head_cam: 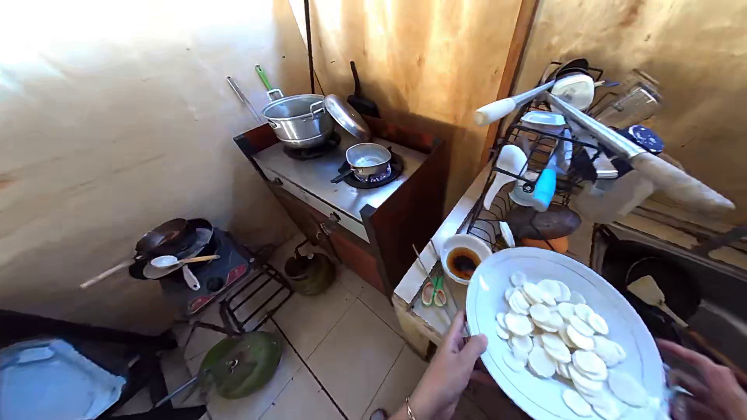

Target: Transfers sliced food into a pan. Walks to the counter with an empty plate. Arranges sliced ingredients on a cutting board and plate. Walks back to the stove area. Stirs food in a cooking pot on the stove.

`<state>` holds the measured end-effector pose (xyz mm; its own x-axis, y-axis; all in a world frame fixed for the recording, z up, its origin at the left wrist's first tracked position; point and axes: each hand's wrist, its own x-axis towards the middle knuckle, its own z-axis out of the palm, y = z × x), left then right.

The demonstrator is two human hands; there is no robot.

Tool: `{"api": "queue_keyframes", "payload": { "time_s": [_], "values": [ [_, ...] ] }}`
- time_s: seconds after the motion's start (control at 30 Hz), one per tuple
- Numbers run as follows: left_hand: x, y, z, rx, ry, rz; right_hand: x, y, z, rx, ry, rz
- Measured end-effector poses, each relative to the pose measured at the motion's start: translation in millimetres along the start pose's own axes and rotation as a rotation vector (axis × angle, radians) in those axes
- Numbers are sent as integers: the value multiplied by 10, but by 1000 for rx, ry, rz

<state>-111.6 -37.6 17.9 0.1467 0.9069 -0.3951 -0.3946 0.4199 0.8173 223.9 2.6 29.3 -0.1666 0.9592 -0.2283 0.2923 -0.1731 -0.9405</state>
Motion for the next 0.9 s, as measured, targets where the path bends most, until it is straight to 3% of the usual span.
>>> {"api": "queue_keyframes", "payload": {
  "time_s": [0.17, 0.3, 0.4, 0.47, 0.53, 0.6, 0.8, 0.9],
  "values": [
    [-576, 324, -932, 42, 171, 89, 120, -452, 1705, 3, 181, -180],
    [-942, 483, -1582, 38, 378, 133, 340, -711, 2704, 28, 29, -243],
    [-1112, 591, -1982, -136, 555, 225, 562, -974, 3210, -265, -139, -273],
    [-1187, 654, -2225, -174, 638, 291, 784, -1229, 3441, -553, -183, -340],
    [-1233, 711, -2440, -186, 682, 316, 1026, -1511, 3752, -673, -173, -485],
    [-1230, 771, -2620, -216, 721, 319, 1232, -1814, 4179, -705, -330, -591],
    [-1028, 1064, -3104, -266, 771, 334, 1878, -2308, 5435, -978, -1113, -691],
    [-837, 1264, -3356, -271, 826, 331, 2088, -2463, 5700, -1090, -1230, -734]
  ]
}}
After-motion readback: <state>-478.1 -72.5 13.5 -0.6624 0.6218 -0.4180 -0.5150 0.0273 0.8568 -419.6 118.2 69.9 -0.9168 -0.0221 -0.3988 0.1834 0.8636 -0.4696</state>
